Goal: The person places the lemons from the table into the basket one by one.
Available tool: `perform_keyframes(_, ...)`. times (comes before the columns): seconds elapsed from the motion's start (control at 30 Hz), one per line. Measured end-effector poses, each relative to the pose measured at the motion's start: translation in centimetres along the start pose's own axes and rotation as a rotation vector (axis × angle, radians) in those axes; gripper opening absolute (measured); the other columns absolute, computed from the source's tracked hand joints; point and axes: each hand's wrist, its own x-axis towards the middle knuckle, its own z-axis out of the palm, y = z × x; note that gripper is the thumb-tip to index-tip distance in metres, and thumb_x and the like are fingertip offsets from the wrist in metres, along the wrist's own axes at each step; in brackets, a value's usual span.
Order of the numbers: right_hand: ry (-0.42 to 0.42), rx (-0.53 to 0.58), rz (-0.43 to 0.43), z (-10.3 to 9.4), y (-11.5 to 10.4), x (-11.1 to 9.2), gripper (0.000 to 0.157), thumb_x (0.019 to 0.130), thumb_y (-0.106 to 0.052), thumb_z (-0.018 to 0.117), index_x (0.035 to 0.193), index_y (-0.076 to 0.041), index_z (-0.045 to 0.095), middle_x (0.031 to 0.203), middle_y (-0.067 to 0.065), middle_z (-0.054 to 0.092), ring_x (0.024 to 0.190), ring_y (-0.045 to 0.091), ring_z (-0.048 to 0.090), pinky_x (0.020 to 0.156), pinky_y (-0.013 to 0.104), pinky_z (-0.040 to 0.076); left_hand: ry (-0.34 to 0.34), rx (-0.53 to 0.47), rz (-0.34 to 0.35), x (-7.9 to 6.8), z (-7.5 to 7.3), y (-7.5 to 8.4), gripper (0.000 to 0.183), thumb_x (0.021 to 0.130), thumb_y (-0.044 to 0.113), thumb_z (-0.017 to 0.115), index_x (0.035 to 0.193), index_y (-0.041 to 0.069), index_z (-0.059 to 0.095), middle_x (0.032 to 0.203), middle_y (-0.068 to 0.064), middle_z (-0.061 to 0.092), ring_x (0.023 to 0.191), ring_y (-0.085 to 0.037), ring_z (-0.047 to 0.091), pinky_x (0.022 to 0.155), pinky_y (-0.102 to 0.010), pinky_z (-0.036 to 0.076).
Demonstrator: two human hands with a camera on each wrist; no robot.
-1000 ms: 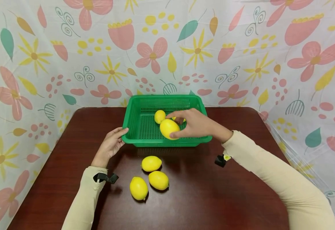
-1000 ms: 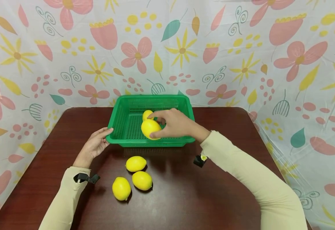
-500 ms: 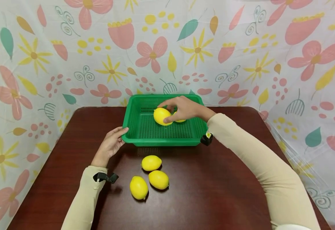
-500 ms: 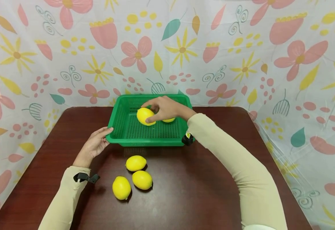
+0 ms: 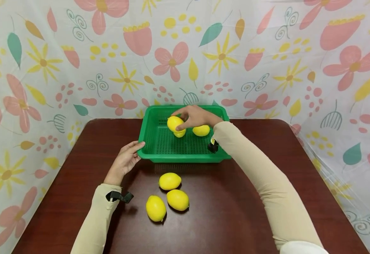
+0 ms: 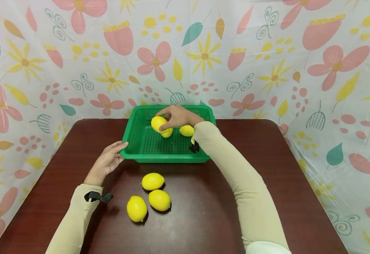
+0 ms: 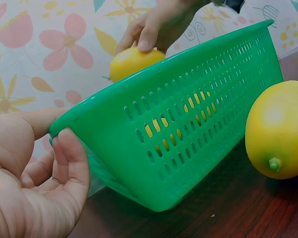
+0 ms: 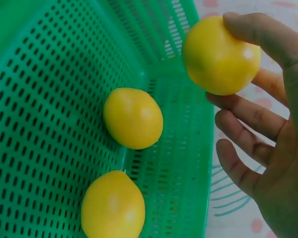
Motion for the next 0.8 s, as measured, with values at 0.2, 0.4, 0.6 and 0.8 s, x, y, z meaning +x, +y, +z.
perform_keyframes(0.2, -0.007, 0.012, 0.068, 0.8, 0.6, 2.1, 0.066, 0.077, -0.046, 0.077, 0.135, -0.026, 0.054, 0.108, 0.0, 0.069, 0.093, 0.01, 0.065, 0.082, 0.033, 0.052, 0.004, -0.004, 0.0, 0.0, 0.0, -0.1, 0.02, 0.093, 0.019, 0.065, 0.107, 0.008, 0.054, 0.091, 0.0, 0.061, 0.074, -0.01, 0.06, 0.066, -0.021, 0.05)
perform_keyframes(0.4, -0.007, 0.01, 0.131, 2.0, 0.7, 4.0, 0.066, 0.077, -0.043, 0.078, 0.136, -0.025, 0.053, 0.105, 0.002, 0.069, 0.089, 0.012, 0.064, 0.077, 0.031, 0.053, 0.0, -0.003, 0.014, 0.1, 0.1, -0.2, 0.018, 0.094, 0.019, 0.064, 0.107, 0.009, 0.057, 0.091, 0.0, 0.062, 0.074, -0.009, 0.06, 0.066, -0.02, 0.051)
perform_keyframes(0.6, 0.007, -0.006, 0.169, 3.3, 0.6, 5.4, 0.067, 0.077, -0.043, 0.079, 0.135, -0.024, 0.054, 0.106, 0.004, 0.069, 0.088, 0.013, 0.064, 0.075, 0.03, 0.053, 0.003, 0.015, 0.01, 0.1, 0.2, -0.3, 0.022, 0.093, 0.02, 0.066, 0.108, 0.008, 0.055, 0.089, 0.0, 0.061, 0.072, -0.009, 0.06, 0.064, -0.02, 0.05)
perform_keyframes(0.8, 0.002, -0.059, 0.163, 4.1, 0.7, 6.7, 0.067, 0.078, -0.046, 0.077, 0.136, -0.023, 0.054, 0.108, 0.004, 0.069, 0.088, 0.012, 0.063, 0.075, 0.03, 0.053, 0.015, 0.024, 0.013, 0.2, 0.1, -0.2, 0.022, 0.093, 0.021, 0.065, 0.107, 0.008, 0.054, 0.085, 0.002, 0.059, 0.067, -0.008, 0.057, 0.061, -0.02, 0.047)
